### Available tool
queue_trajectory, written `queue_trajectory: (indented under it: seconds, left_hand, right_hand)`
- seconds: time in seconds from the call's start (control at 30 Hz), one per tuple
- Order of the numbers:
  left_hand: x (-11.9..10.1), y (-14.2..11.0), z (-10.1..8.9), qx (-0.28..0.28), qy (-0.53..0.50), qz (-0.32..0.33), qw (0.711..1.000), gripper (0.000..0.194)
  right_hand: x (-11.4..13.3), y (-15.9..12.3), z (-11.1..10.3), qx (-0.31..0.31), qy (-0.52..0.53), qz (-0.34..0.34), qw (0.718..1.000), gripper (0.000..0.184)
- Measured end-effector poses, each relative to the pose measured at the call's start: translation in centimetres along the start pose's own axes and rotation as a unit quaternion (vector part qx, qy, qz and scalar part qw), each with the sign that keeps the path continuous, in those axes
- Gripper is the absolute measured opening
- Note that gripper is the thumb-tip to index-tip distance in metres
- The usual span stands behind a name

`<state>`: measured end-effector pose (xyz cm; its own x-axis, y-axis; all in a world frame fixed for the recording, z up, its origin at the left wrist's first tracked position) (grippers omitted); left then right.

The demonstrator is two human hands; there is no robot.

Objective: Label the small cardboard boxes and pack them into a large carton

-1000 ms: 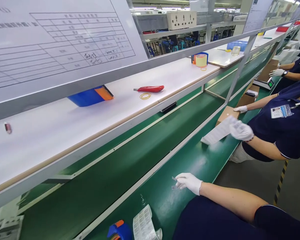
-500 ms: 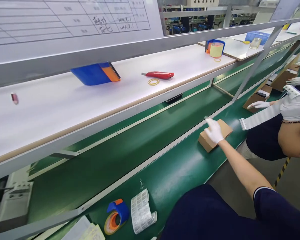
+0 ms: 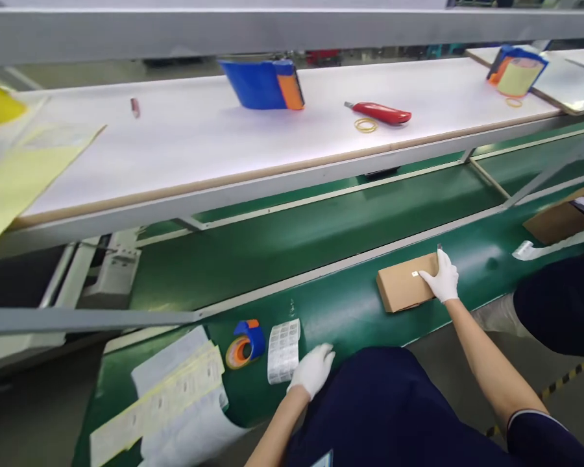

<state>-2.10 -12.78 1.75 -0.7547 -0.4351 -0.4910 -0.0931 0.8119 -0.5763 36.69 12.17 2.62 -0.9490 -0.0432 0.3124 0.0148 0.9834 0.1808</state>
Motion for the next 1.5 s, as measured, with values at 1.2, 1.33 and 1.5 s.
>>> queue_trajectory:
  seconds: [1.2, 1.33, 1.5]
  left_hand:
    - [-3.8, 0.9, 1.1, -0.042, -0.265, -0.039, 0.963, 0.059]
    - [-3.7, 1.0, 1.1, -0.042, -0.269, -0.031, 0.962, 0.059]
    - [-3.6, 1.0, 1.2, -0.039, -0.266, -0.033, 0.963, 0.060]
  right_hand:
    - [15.3, -9.8, 2.2, 0.257, 0.273, -0.038, 0.926, 0.052]
    - [15.2, -10.0, 2.5, 0.249, 0.274, -0.045, 0.928, 0.052]
    - [15.0, -10.2, 2.9, 0.246, 0.267, -0.049, 0.930, 0.054]
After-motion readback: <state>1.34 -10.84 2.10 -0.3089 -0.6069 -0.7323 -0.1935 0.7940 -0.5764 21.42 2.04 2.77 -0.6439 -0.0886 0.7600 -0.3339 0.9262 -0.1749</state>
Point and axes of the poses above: each hand's wrist, its own y-axis towards the middle knuckle, its own z-axis out of the palm, x = y × z, the point moved 1 cm from there along y, towards the middle knuckle, and after that the axes turned 1 degree about -z, right-handed, at the moved point
